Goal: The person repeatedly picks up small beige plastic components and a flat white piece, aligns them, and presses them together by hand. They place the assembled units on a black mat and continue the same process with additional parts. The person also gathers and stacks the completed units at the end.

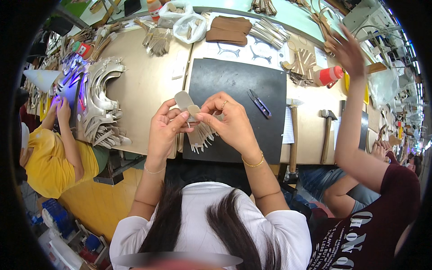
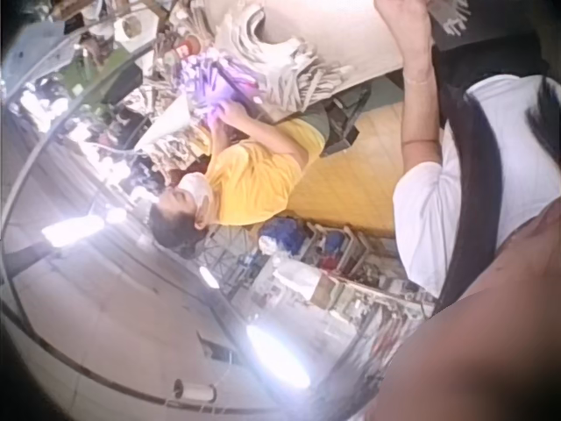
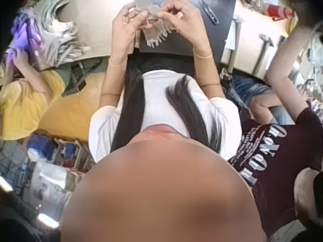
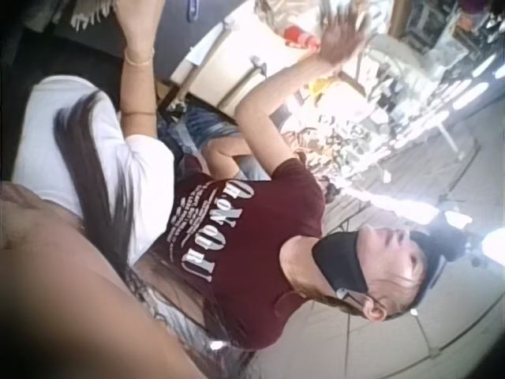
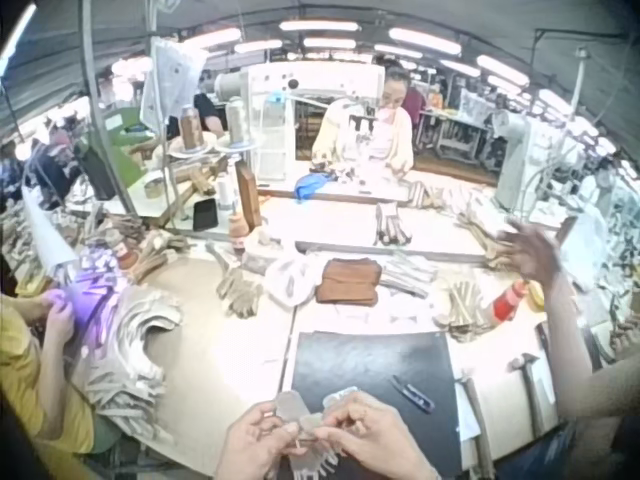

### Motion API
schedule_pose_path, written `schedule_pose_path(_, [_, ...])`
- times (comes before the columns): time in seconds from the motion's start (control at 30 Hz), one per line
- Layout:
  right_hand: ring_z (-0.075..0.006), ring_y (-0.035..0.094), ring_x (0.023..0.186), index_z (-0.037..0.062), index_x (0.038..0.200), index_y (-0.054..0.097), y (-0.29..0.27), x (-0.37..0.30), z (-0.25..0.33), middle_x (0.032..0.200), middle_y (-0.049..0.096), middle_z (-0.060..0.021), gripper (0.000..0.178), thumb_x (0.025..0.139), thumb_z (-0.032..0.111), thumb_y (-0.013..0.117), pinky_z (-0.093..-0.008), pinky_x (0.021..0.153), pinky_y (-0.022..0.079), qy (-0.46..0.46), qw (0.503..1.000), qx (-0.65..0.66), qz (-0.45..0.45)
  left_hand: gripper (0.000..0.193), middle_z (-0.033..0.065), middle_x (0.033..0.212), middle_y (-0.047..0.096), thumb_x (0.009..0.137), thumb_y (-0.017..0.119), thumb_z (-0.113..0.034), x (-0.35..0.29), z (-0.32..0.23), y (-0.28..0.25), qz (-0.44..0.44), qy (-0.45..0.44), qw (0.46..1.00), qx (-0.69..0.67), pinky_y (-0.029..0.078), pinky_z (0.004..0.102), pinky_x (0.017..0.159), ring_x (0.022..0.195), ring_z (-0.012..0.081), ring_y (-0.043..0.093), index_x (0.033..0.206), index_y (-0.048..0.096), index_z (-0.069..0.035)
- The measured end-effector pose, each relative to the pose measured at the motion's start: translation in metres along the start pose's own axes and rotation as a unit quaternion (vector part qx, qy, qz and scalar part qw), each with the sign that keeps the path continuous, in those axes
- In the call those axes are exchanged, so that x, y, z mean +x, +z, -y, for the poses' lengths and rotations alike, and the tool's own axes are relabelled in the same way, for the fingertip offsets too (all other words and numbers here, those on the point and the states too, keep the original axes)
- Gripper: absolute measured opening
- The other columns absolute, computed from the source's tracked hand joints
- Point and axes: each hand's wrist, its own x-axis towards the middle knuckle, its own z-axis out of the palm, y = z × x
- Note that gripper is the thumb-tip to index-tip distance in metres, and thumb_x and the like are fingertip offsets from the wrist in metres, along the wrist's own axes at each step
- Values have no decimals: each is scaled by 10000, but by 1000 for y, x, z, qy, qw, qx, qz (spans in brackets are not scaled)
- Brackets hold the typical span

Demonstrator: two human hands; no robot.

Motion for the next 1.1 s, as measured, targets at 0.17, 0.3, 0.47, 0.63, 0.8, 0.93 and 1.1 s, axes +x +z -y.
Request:
schedule_pose_path(0.17, [-114, 553, 755, 24, 811, 680, -3, 2, 4, 901, 619, -45, 146, 765, 109, 789, -251, 689, 458, -26, 999, -21, 27, 469, 107, 917, 673, 903, 635, -11, -5, 3, -2, 26, 8, 1000, 12, 556, 244, 721, 816, 140, 667, 1326, 443, 52])
schedule_pose_path(0.3, [-96, 537, 783, 25, 803, 663, -1, 3, 8, 902, 602, -36, 138, 762, 66, 788, -238, 707, 449, -16, 1000, -12, 18, 482, 106, 922, 684, 894, 642, 12, -8, 3, -2, 52, 8, 999, 8, 540, 239, 732, 827, 122, 656, 1335, 448, 37])
schedule_pose_path(0.47, [-91, 538, 790, 20, 793, 648, 2, 3, 9, 902, 603, -36, 150, 759, 59, 788, -235, 717, 448, -5, 1000, 23, 0, 478, 117, 947, 689, 898, 634, 18, -12, 2, 3, 65, 8, 998, -14, 545, 246, 748, 838, 122, 659, 1339, 448, 25])
schedule_pose_path(0.63, [-96, 552, 735, 22, 769, 654, 3, 5, 6, 833, 642, -46, 159, 756, 89, 797, -239, 669, 450, -18, 999, 50, -12, 465, 130, 960, 691, 898, 630, 27, -14, 0, 5, 67, 19, 997, -11, 553, 254, 761, 861, 131, 664, 1329, 455, 18])
schedule_pose_path(0.8, [-89, 554, 741, 23, 776, 639, 4, 4, 3, 819, 655, -45, 169, 762, 90, 794, -244, 690, 455, 5, 996, 91, -9, 448, 131, 957, 692, 898, 635, 22, -16, -1, 5, 72, 21, 997, 9, 547, 245, 749, 854, 128, 663, 1314, 467, 7])
schedule_pose_path(0.93, [-87, 562, 749, 21, 782, 629, 3, 3, 3, 819, 655, -45, 172, 775, 90, 787, -244, 702, 456, 21, 993, 117, -2, 446, 132, 959, 692, 898, 639, 18, -17, 0, 5, 73, 32, 997, 19, 531, 228, 733, 850, 125, 663, 1311, 470, 1])
schedule_pose_path(1.1, [-89, 566, 758, 20, 779, 624, 4, 3, 4, 822, 654, -48, 173, 780, 87, 784, -244, 707, 454, 27, 991, 133, 3, 481, 156, 983, 695, 881, 652, 22, -18, -4, 6, 68, 30, 996, 46, 510, 199, 643, 841, 110, 663, 1321, 459, 17])
